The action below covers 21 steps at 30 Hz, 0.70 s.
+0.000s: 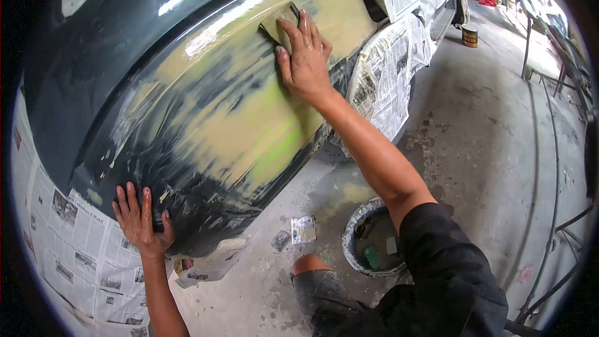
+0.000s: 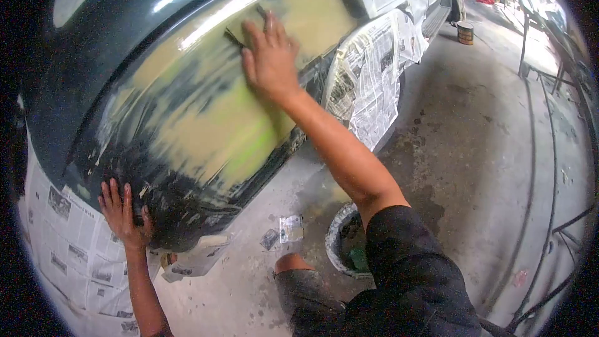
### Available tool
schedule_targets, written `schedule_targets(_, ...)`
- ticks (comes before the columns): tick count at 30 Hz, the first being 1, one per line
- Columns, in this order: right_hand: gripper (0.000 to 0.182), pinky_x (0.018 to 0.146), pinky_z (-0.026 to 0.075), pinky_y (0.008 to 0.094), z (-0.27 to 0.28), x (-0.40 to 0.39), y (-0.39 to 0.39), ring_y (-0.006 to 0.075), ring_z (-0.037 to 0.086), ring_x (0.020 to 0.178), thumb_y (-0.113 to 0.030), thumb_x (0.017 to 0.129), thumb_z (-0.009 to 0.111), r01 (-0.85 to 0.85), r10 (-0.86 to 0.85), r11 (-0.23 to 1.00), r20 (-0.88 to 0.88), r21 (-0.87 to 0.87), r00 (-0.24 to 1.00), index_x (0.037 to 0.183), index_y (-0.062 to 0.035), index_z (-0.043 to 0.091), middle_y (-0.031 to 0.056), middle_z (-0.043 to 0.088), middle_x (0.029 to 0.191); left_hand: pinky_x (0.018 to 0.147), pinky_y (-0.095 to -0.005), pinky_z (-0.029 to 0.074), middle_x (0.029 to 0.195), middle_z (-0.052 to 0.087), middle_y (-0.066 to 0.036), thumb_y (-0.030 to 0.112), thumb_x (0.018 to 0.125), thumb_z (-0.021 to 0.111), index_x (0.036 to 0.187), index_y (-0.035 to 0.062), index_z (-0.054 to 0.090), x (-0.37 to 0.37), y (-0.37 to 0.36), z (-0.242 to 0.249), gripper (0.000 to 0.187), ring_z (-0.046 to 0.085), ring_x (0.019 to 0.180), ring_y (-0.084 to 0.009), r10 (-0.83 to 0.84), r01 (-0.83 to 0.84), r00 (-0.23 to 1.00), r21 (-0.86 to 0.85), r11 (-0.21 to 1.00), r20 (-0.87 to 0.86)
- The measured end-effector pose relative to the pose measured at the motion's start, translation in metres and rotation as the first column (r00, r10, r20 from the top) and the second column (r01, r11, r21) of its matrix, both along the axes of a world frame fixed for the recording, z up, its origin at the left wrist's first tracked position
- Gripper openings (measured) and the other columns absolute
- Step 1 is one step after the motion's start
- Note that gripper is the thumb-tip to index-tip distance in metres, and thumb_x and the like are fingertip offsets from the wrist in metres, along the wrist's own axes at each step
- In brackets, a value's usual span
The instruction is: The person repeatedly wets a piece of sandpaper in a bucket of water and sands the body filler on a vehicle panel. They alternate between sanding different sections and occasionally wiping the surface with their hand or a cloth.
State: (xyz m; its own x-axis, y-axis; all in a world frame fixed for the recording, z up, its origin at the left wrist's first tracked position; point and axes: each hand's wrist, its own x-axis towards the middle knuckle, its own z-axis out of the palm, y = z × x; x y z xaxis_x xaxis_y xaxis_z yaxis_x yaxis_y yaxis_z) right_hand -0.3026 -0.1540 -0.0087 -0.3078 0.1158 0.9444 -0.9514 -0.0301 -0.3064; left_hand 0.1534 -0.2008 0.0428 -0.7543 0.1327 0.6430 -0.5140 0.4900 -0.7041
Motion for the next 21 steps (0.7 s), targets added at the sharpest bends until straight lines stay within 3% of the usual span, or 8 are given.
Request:
schedule_targets(4, 0.046, 0.101, 0.031, 0.0593, 0.035, -0.105, -0.002, 0.0414, 0.044, 0.129, -0.028, 0.097, 0.05, 0.061, -0.047, 0.994, 0.152, -0.095, 0.987, 0.14, -0.0124, 0.044, 0.0253, 0.042, 0.145, 0.118, -0.0564, 0.017, 0.15, 0.044, -0.02, 0.027, 0.09, 0.054, 0.138, 0.0077, 0.056, 0.001, -0.003, -0.001, 0.052, 0.036, 0.141, -0.0443, 0.007, -0.007, 1.0, -0.023, 1.0, 0.002)
schedule_targets(6, 0.048, 0.099, 0.033, 0.0598, 0.049, -0.158, 0.01, 0.0428, 0.046, 0.125, -0.031, 0.097, 0.05, 0.02, 0.02, 0.993, 0.345, -0.114, 0.938, 0.14, -0.0104, 0.044, 0.0244, 0.046, 0.141, 0.117, -0.0571, 0.017, 0.151, 0.044, -0.02, 0.027, 0.09, 0.054, 0.138, 0.0075, 0.056, 0.002, -0.003, 0.0, 0.052, 0.036, 0.141, -0.0448, 0.007, -0.007, 1.0, -0.023, 1.0, 0.007)
schedule_targets(10, 0.054, 0.105, 0.031, 0.0587, 0.03, -0.153, -0.014, 0.0458, 0.045, 0.127, -0.032, 0.098, 0.05, 0.179, -0.134, 0.967, 0.231, -0.184, 0.964, 0.145, -0.0077, 0.04, 0.0279, 0.046, 0.142, 0.117, -0.0589, 0.018, 0.15, 0.043, -0.021, 0.027, 0.091, 0.054, 0.138, 0.007, 0.056, 0.0, -0.003, -0.002, 0.051, 0.035, 0.141, -0.0459, -0.001, 0.001, 1.0, -0.019, 1.0, 0.003)
schedule_targets(11, 0.057, 0.106, 0.029, 0.0617, 0.02, -0.122, -0.013, 0.0455, 0.042, 0.131, -0.031, 0.097, 0.05, -0.001, 0.028, 0.982, 0.143, -0.189, 0.989, 0.147, -0.0057, 0.037, 0.0286, 0.041, 0.146, 0.116, -0.0595, 0.018, 0.15, 0.043, -0.021, 0.027, 0.091, 0.054, 0.138, 0.0068, 0.056, 0.001, -0.002, -0.001, 0.051, 0.035, 0.141, -0.0462, 0.002, -0.002, 1.0, -0.018, 1.0, 0.006)
schedule_targets(12, 0.058, 0.104, 0.029, 0.0632, 0.01, -0.081, -0.005, 0.0446, 0.042, 0.132, -0.03, 0.097, 0.05, 0.04, -0.028, 0.996, 0.143, -0.084, 0.989, 0.147, -0.0045, 0.037, 0.0281, 0.04, 0.147, 0.116, -0.0595, 0.018, 0.15, 0.043, -0.021, 0.027, 0.091, 0.054, 0.138, 0.0068, 0.056, 0.002, -0.003, -0.001, 0.051, 0.035, 0.141, -0.0462, 0.0, 0.0, 1.0, -0.016, 1.0, 0.011)
schedule_targets(14, 0.059, 0.104, 0.03, 0.0619, -0.003, -0.058, -0.003, 0.0442, 0.042, 0.132, -0.032, 0.096, 0.05, 0.055, -0.05, 0.997, 0.081, -0.06, 0.995, 0.148, -0.0057, 0.037, 0.0275, 0.041, 0.147, 0.116, -0.0598, 0.018, 0.15, 0.043, -0.022, 0.027, 0.091, 0.054, 0.137, 0.0062, 0.056, 0.001, -0.004, 0.0, 0.051, 0.036, 0.141, -0.0463, 0.003, -0.002, 1.0, -0.022, 1.0, 0.013)
schedule_targets(18, 0.059, 0.103, 0.031, 0.0609, 0.031, -0.136, -0.004, 0.0424, 0.043, 0.131, -0.037, 0.097, 0.049, 0.125, -0.104, 0.988, 0.199, -0.095, 0.974, 0.146, -0.0063, 0.04, 0.0242, 0.044, 0.146, 0.116, -0.0599, 0.019, 0.15, 0.043, -0.022, 0.027, 0.092, 0.053, 0.137, 0.0059, 0.056, 0.002, -0.005, -0.002, 0.05, 0.035, 0.141, -0.0468, 0.008, -0.008, 1.0, -0.021, 1.0, 0.013)
schedule_targets(21, 0.059, 0.1, 0.035, 0.0623, 0.055, -0.166, 0.009, 0.0424, 0.046, 0.127, -0.038, 0.095, 0.05, 0.085, -0.052, 0.995, 0.477, -0.048, 0.877, 0.144, -0.005, 0.042, 0.0224, 0.049, 0.139, 0.115, -0.0616, 0.019, 0.153, 0.038, -0.023, 0.027, 0.096, 0.053, 0.144, 0.009, 0.048, 0.005, -0.007, -0.001, 0.052, 0.031, 0.143, -0.0473, 0.016, -0.016, 0.999, -0.007, 1.0, 0.037)
